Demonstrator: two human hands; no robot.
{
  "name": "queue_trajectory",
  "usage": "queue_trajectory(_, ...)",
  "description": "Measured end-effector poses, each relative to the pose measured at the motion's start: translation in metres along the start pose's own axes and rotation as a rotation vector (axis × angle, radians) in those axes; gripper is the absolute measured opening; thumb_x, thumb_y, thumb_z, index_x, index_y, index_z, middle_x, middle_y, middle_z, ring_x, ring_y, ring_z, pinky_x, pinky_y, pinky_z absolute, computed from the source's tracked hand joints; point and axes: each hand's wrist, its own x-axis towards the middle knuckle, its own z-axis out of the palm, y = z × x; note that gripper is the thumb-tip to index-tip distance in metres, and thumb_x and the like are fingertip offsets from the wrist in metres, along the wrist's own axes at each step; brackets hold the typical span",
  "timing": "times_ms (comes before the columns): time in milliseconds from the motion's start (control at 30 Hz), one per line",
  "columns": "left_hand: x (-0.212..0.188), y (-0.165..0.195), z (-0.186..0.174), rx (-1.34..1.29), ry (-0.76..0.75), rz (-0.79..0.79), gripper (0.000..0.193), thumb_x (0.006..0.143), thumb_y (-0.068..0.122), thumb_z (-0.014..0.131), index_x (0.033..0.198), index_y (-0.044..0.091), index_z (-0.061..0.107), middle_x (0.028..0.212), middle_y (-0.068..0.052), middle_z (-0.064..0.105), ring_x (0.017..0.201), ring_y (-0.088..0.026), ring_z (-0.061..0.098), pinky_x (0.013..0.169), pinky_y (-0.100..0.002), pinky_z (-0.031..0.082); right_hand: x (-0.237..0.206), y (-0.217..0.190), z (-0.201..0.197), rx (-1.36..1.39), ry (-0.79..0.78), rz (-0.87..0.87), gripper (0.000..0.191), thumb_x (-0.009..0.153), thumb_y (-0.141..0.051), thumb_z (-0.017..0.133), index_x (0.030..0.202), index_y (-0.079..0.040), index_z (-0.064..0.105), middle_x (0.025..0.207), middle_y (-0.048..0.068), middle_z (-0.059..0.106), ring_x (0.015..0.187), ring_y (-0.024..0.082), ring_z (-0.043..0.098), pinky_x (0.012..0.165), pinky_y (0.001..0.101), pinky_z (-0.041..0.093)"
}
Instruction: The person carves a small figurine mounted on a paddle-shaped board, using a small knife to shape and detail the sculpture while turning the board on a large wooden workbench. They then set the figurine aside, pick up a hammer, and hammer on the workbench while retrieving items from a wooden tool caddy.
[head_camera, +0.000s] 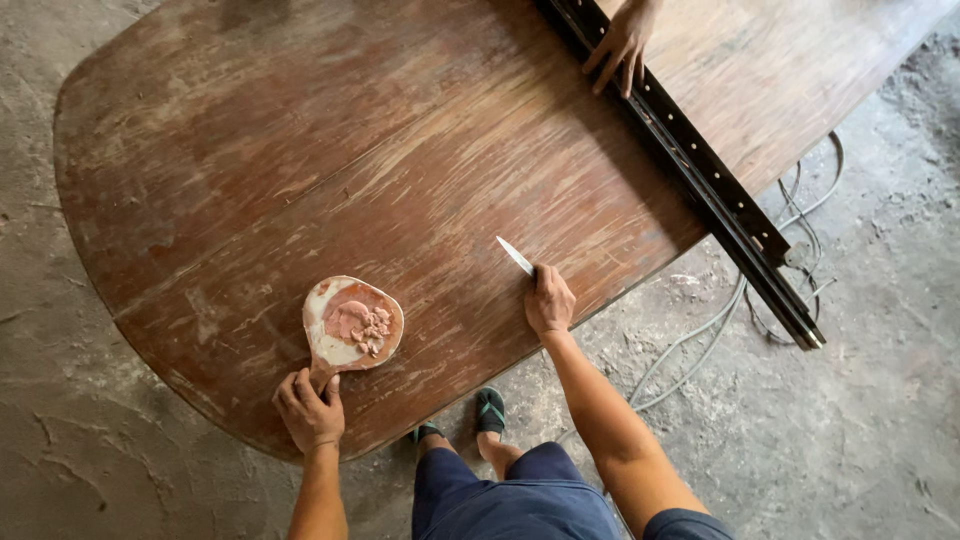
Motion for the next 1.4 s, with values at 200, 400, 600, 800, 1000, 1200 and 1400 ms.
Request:
queue_trajectory(200,0.005,-0.001,-0.006,-0.051,0.049,0.027,0.05,0.094,0.037,0.073,0.127,0.004,0.057,0.126,-0.022,0.055,0.119,-0.045,0.053,0.103,-0.057,0.047,-0.003,0.003,0.008,-0.002,-0.023,0.009,0.015,0.098,-0.019,0.058,0.111,-0.015,0.064,0.106,0.011,0.069,0.097,0.037,0.068,0.077,0.049,0.053)
queue_trajectory(400,0.006,-0.007,-0.004,-0.07,0.065,0.011,0.051,0.09,0.035,0.076,0.125,0.003,0.058,0.125,-0.022,0.056,0.119,-0.045,0.053,0.102,-0.056,0.046,-0.006,0.005,0.017,-0.001,-0.037,0.015,0.018,0.099,-0.022,0.059,0.114,-0.015,0.065,0.11,0.012,0.07,0.1,0.038,0.067,0.079,0.0502,0.052)
queue_trajectory(600,0.004,-0.009,-0.003,-0.069,0.028,-0.03,0.051,0.091,0.036,0.075,0.126,0.003,0.058,0.126,-0.022,0.056,0.12,-0.045,0.052,0.104,-0.055,0.046,-0.007,0.007,0.02,-0.022,-0.051,-0.001,0.018,0.098,-0.022,0.06,0.114,-0.014,0.064,0.11,0.013,0.069,0.101,0.038,0.067,0.08,0.0499,0.052)
queue_trajectory(800,0.005,-0.008,-0.007,-0.085,0.025,-0.037,0.051,0.092,0.036,0.075,0.127,0.004,0.057,0.127,-0.021,0.055,0.121,-0.045,0.051,0.104,-0.055,0.046,-0.008,0.007,0.021,-0.044,-0.051,-0.01,0.016,0.1,-0.022,0.06,0.112,-0.013,0.063,0.107,0.013,0.069,0.099,0.039,0.067,0.079,0.051,0.052)
queue_trajectory(1000,0.003,-0.009,-0.008,-0.036,-0.034,-0.049,0.051,0.094,0.037,0.075,0.129,0.004,0.056,0.128,-0.02,0.053,0.121,-0.044,0.05,0.103,-0.055,0.046,-0.009,0.005,0.02,-0.055,-0.054,-0.016,0.015,0.101,-0.024,0.061,0.112,-0.013,0.063,0.106,0.013,0.069,0.098,0.039,0.066,0.078,0.0516,0.051)
queue_trajectory(1200,0.004,-0.007,-0.011,-0.068,-0.034,-0.055,0.052,0.094,0.036,0.075,0.129,0.003,0.056,0.128,-0.021,0.054,0.121,-0.045,0.051,0.103,-0.055,0.046,-0.01,-0.002,0.016,-0.06,-0.052,-0.003,0.015,0.102,-0.025,0.061,0.112,-0.014,0.063,0.108,0.012,0.07,0.098,0.039,0.066,0.077,0.0514,0.051)
queue_trajectory(1400,0.007,-0.004,-0.013,-0.104,0.019,-0.024,0.051,0.092,0.035,0.077,0.127,0.003,0.057,0.127,-0.022,0.055,0.121,-0.045,0.052,0.104,-0.056,0.045,-0.005,-0.011,0.007,-0.037,-0.029,-0.012,0.016,0.101,-0.025,0.061,0.112,-0.014,0.064,0.106,0.012,0.069,0.099,0.038,0.067,0.079,0.0506,0.052)
